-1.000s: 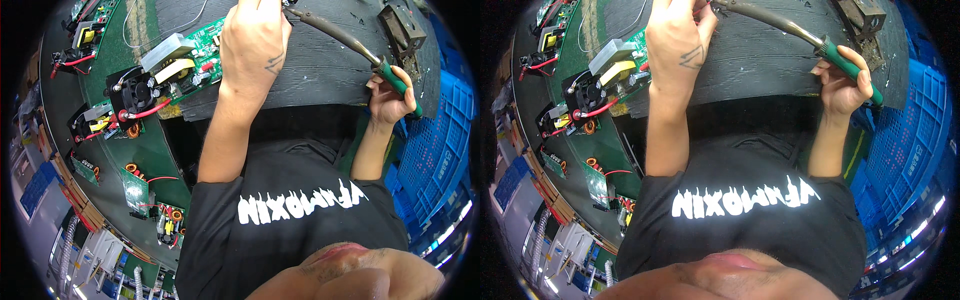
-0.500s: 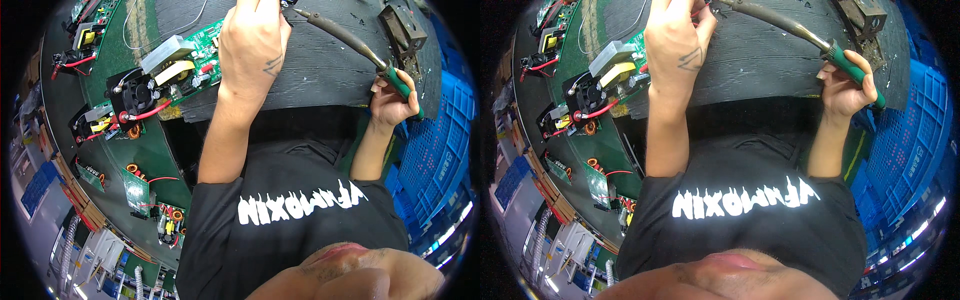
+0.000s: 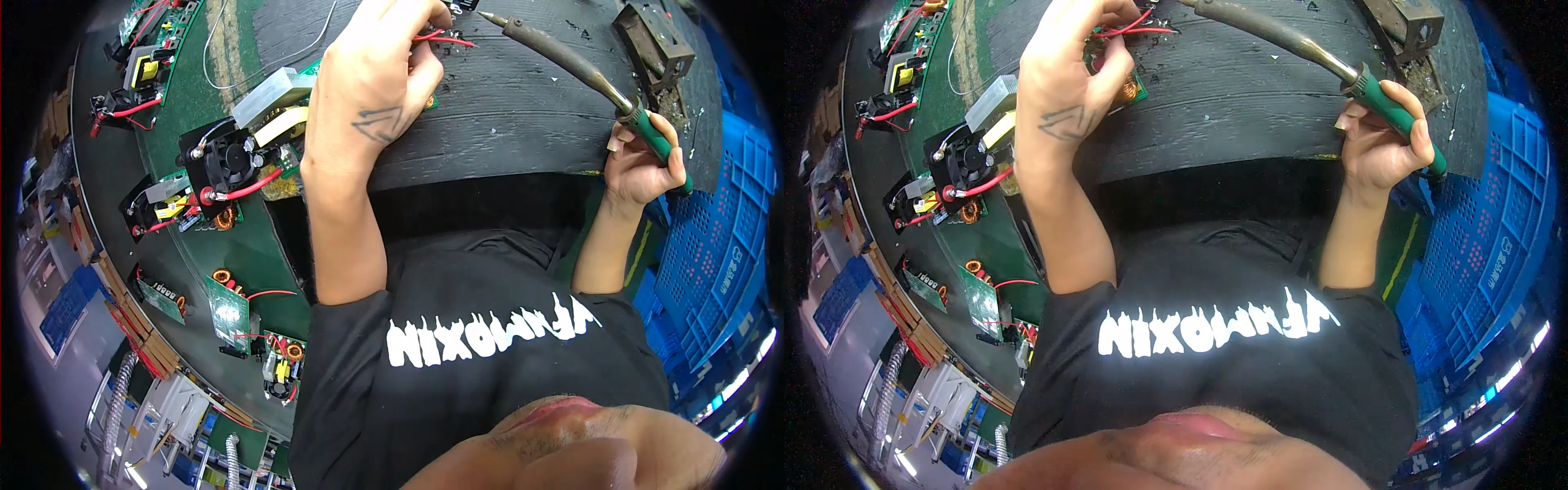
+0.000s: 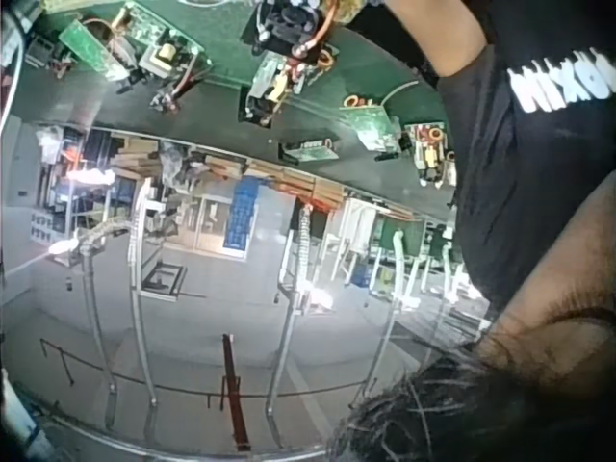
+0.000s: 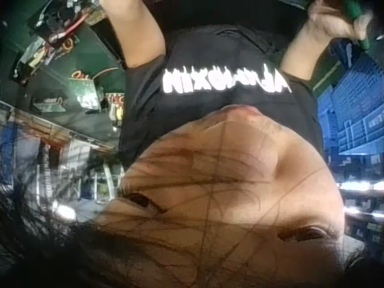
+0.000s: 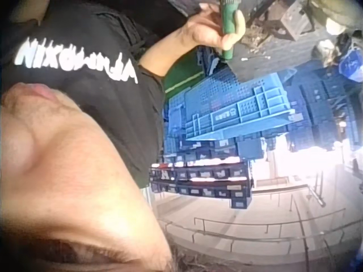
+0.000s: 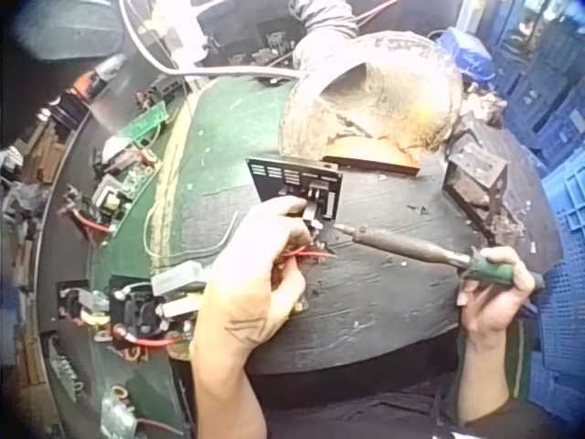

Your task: Soldering wires and components onto green printed circuit boards at an assembly workbench.

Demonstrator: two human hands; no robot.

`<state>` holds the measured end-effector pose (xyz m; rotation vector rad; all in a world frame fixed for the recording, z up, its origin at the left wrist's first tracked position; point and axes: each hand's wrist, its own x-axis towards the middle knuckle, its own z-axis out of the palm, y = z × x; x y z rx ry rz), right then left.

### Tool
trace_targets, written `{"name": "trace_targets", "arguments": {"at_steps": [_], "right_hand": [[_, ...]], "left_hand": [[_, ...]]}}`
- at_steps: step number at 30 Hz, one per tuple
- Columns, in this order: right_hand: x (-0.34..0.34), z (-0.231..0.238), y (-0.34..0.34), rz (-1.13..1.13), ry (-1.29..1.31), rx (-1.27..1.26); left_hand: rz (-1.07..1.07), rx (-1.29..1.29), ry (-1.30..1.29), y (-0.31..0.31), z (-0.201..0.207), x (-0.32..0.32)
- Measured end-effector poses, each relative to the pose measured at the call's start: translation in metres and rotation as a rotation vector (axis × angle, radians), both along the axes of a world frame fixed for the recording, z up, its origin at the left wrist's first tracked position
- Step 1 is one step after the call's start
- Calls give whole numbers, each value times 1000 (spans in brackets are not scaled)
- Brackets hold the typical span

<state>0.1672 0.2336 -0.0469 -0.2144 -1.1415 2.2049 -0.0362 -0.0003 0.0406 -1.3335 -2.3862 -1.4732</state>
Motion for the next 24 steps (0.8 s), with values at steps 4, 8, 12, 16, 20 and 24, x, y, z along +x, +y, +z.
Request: {"name": "trace_targets", "arguments": {"at_steps": [4,8,12,16,20,24], "right_hand": [[-1,2,0,-19,-2,28],[-2,4,-3,-24,11,26],[-2,3,-2,-23,25,30],[-2,4,-4,-73,-2,-1],[-1,2,-1,-33,19,7],[-4,3,-4,-36,14,6]], "left_hand": [[-31,-170,-98,-2,7,-1],[-44,-144,119,-2,2,-4],[-22,-146,87,2,-4,-2],[20,-131,163,5,-8,1],[66,-81,98,6,-8,3],[-123,553,28,14,-34,-2]]}}
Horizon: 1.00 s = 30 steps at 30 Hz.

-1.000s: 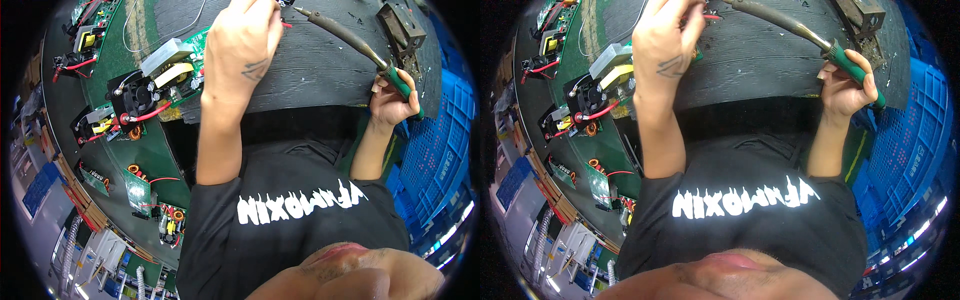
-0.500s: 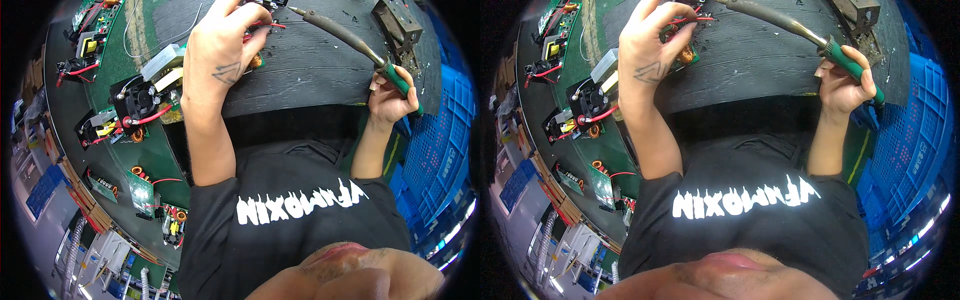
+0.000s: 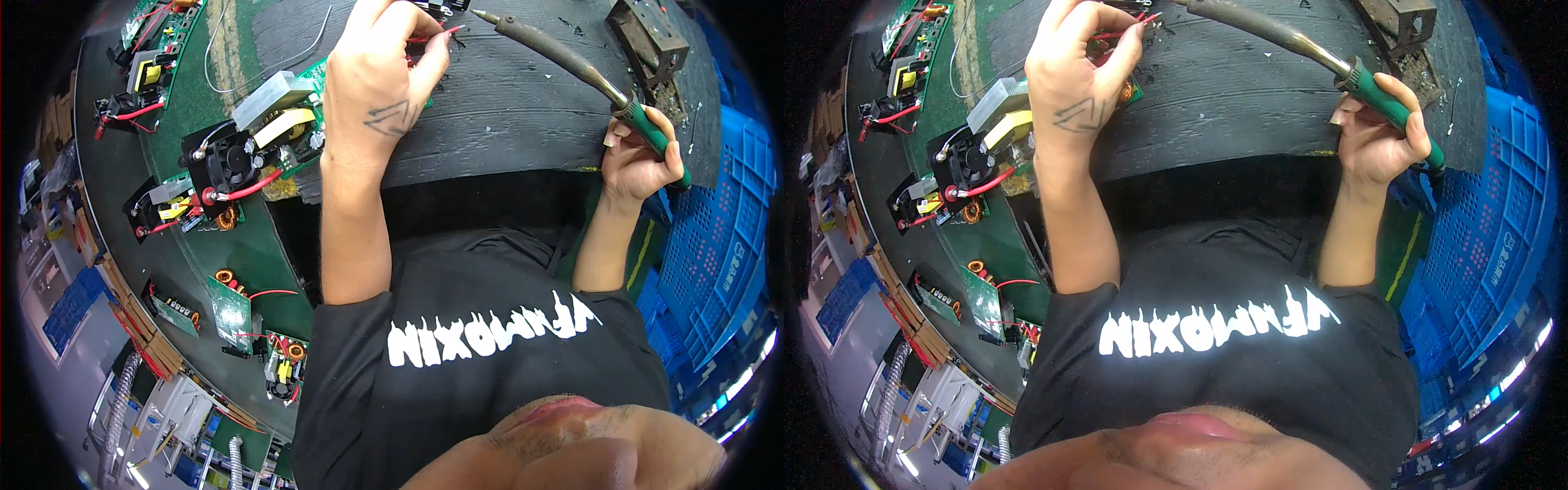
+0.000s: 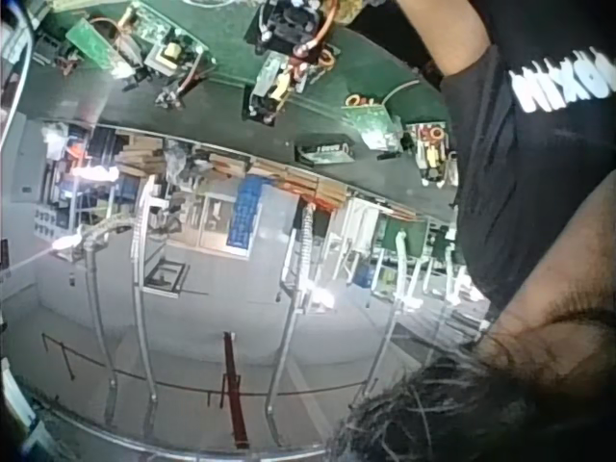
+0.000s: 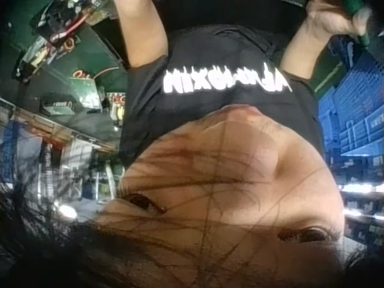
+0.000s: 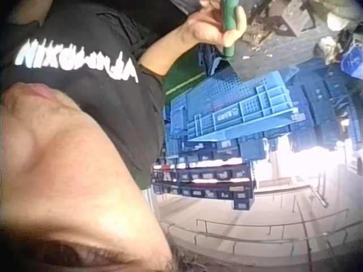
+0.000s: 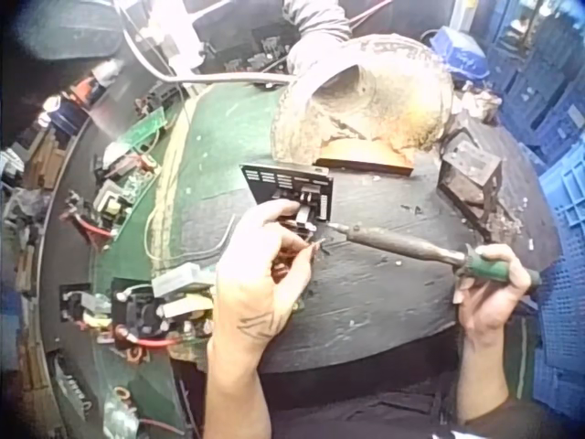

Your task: Soldering wires and components onto green printed circuit boards at an assembly workbench.

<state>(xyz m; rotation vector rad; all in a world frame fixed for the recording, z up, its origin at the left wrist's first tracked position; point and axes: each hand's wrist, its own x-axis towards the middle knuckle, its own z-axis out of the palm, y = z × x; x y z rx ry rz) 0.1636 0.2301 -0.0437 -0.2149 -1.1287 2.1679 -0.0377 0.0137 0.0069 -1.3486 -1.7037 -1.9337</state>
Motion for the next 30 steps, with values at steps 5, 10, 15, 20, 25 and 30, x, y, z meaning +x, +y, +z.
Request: {"name": "trace_targets", "arguments": {"at_steps": [5,10,15,20,25,30], "right_hand": [[1,1,0,-36,-29,-12],[2,1,0,-50,-50,-23],[-1,4,-5,-28,-109,-4],[-2,5,-8,-20,-113,20],[-1,8,-7,0,-101,76],[-2,5,-7,-4,-181,147]], "left_hand": [[275,-486,22,1,16,11],[271,-447,84,3,14,10],[284,-447,12,6,4,8],[178,-1,127,14,-11,-2],[233,-206,139,11,-6,1],[176,-16,151,13,-18,-2]]}}
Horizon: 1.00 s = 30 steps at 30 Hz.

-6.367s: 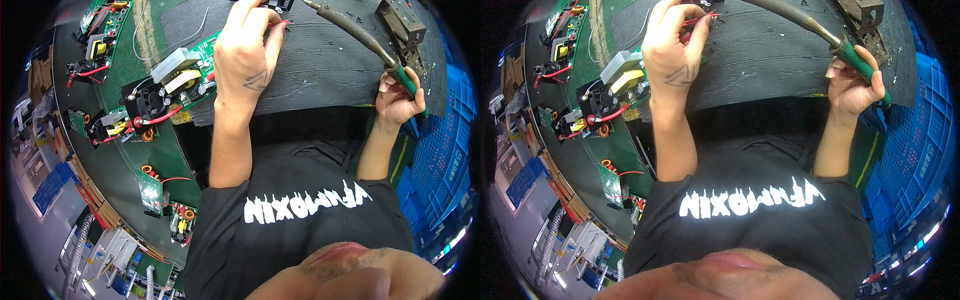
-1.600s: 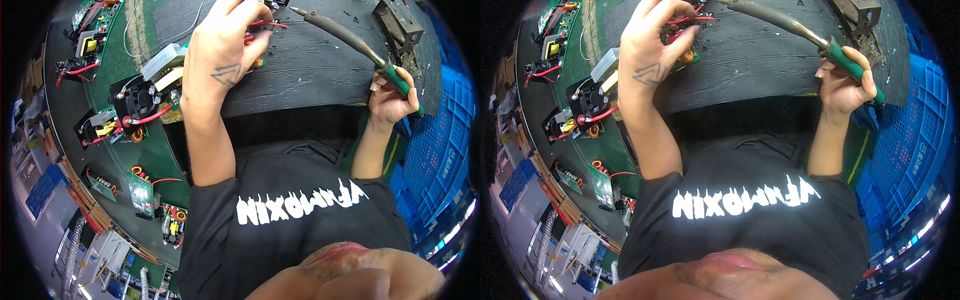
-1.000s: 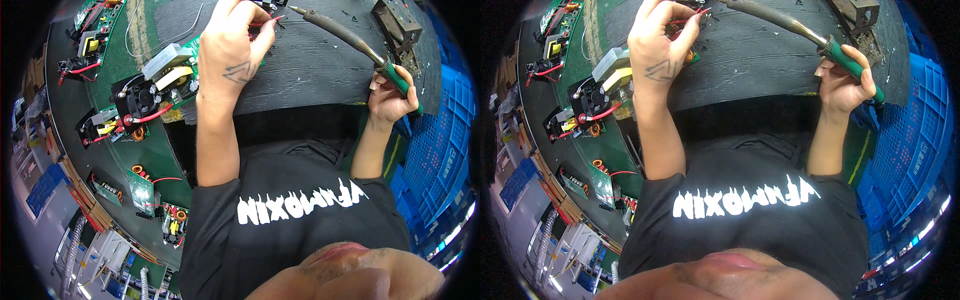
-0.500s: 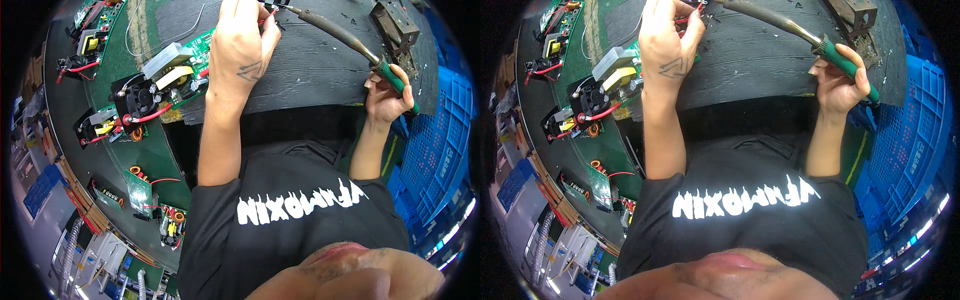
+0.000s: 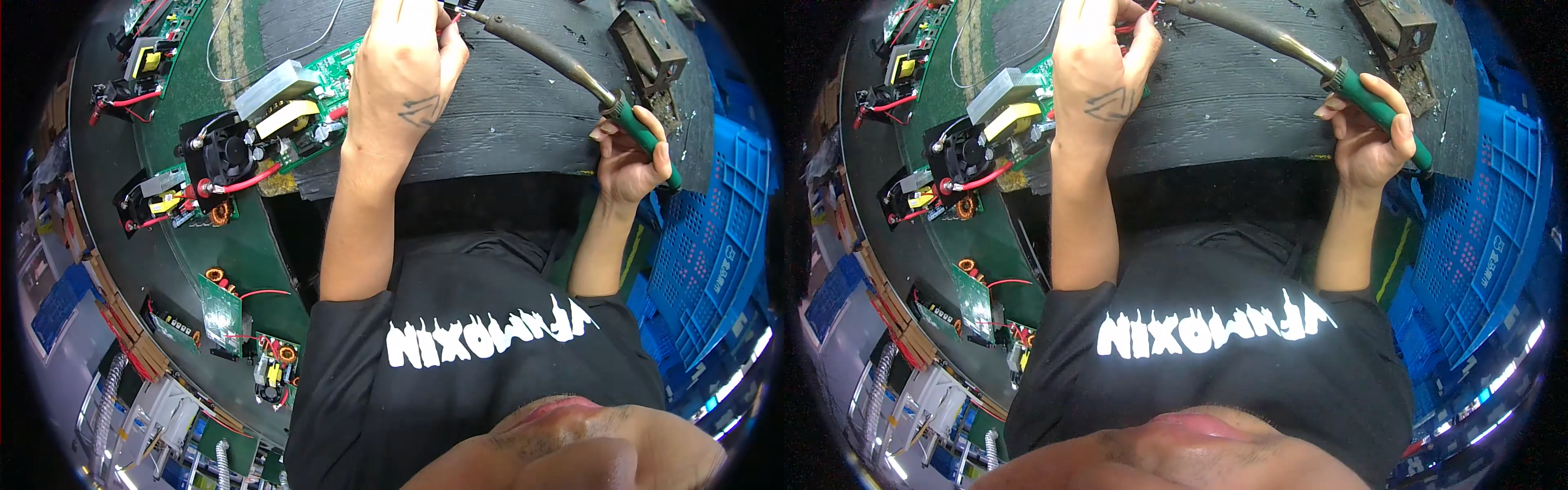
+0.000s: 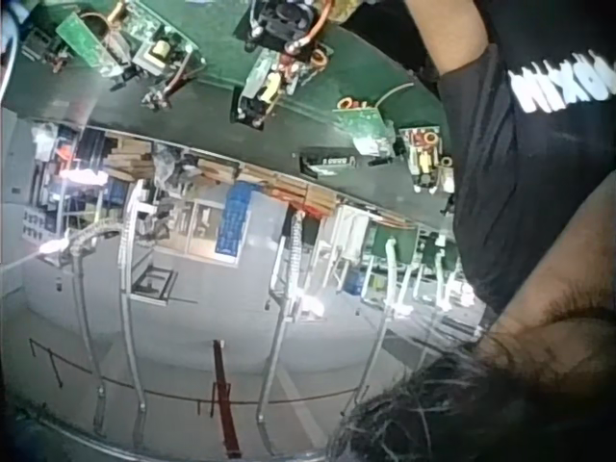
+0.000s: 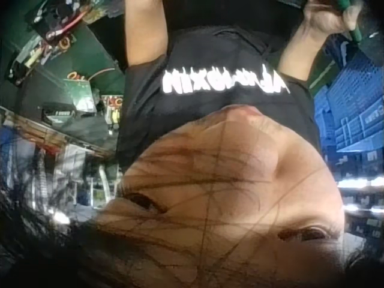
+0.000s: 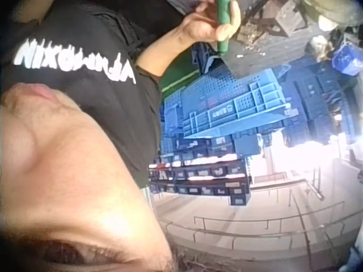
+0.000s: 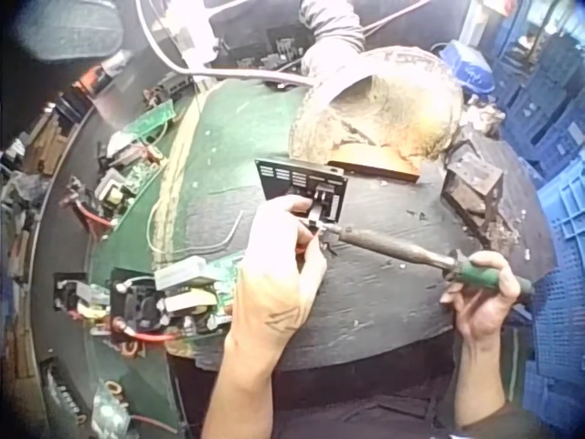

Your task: Soldering wires and components onto green printed circuit boards at an assembly workbench.

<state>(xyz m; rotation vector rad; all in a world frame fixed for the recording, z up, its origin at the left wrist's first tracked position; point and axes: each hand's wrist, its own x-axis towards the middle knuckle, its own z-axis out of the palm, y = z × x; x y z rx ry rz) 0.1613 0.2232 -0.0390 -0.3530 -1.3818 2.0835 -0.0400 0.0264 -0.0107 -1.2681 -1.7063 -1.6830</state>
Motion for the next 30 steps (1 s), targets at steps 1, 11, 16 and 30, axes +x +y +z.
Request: {"name": "trace_targets", "arguments": {"at_steps": [1,11,16,30], "right_hand": [[0,0,0,-1,0,1],[-1,-1,-2,-19,-25,14],[5,1,7,55,-9,47],[4,-2,7,75,-7,53]], "left_hand": [[-3,10,21,0,-1,-1],[99,-342,-329,-8,30,14],[75,-185,-48,-2,11,4],[95,-66,67,-1,-2,-1]]}}
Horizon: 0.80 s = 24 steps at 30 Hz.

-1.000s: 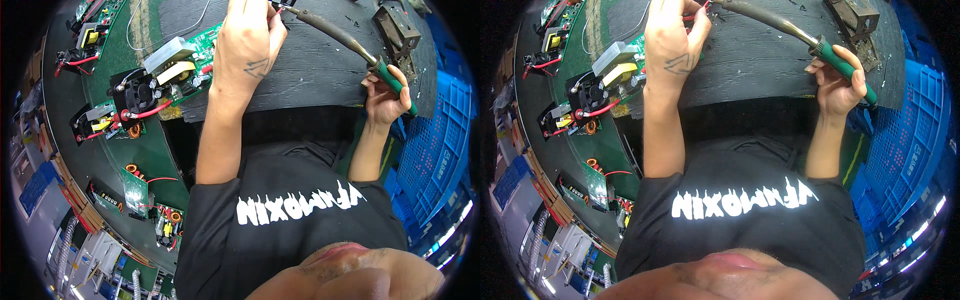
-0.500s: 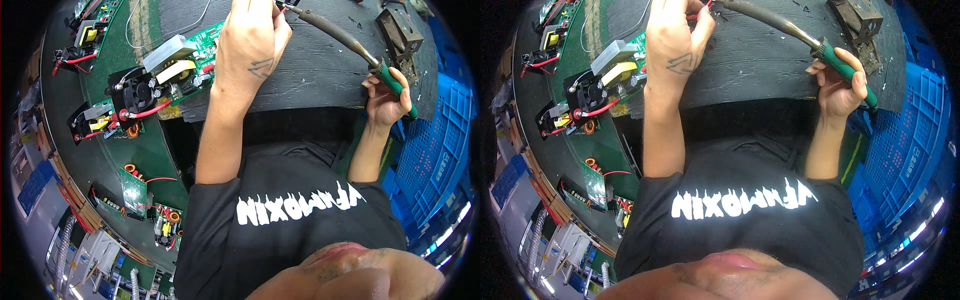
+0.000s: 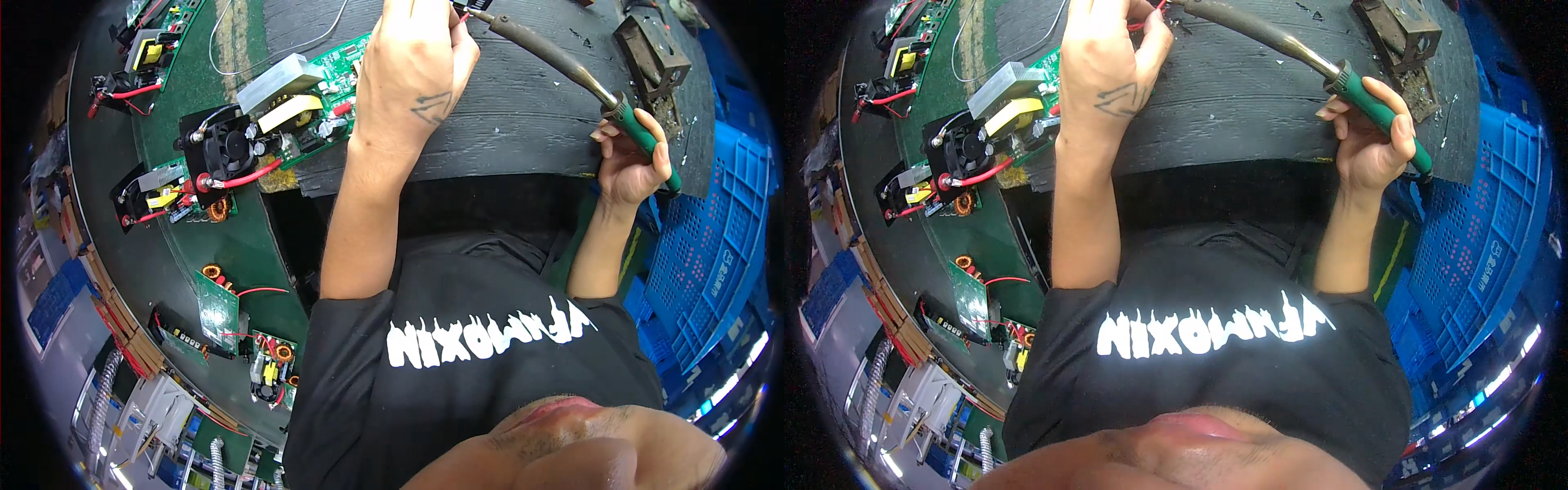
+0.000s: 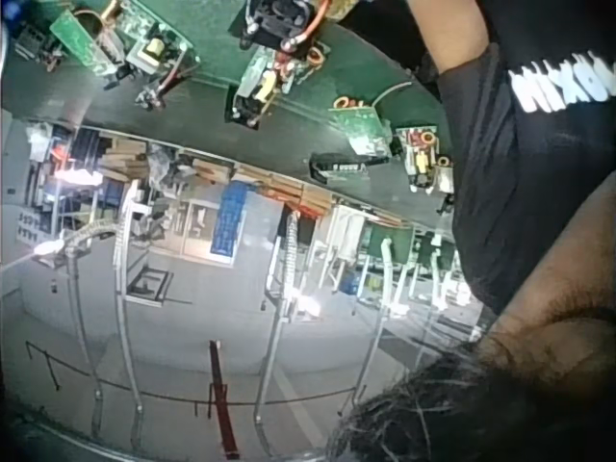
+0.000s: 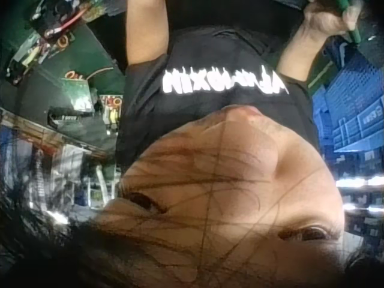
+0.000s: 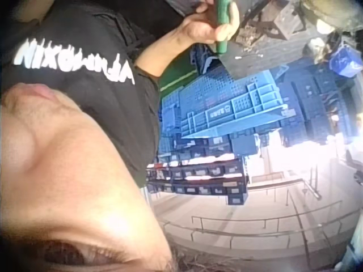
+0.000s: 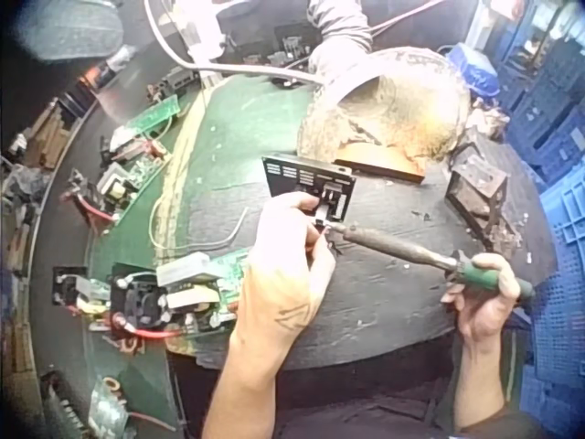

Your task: Soldering wires and components onto green printed circuit boards at an assembly workbench.

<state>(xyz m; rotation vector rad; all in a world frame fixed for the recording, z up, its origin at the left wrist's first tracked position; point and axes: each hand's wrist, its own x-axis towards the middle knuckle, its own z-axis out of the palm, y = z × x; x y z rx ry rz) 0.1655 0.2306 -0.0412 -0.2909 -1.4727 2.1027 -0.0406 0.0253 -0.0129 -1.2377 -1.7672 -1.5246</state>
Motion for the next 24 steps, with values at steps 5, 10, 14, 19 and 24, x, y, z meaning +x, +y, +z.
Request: {"name": "trace_targets", "arguments": {"at_steps": [5,10,14,19,24], "right_hand": [[1,0,-2,-37,14,-103],[1,1,-1,-40,15,-105],[0,1,-2,-19,-5,-69],[1,0,-1,-30,-11,-62],[-2,2,-3,-26,-16,-49]], "left_hand": [[-12,2,-72,0,9,5],[34,-136,-128,-3,11,6],[-23,30,-15,0,4,-1],[56,-254,-295,-6,32,16],[34,-38,-50,-4,12,6]]}}
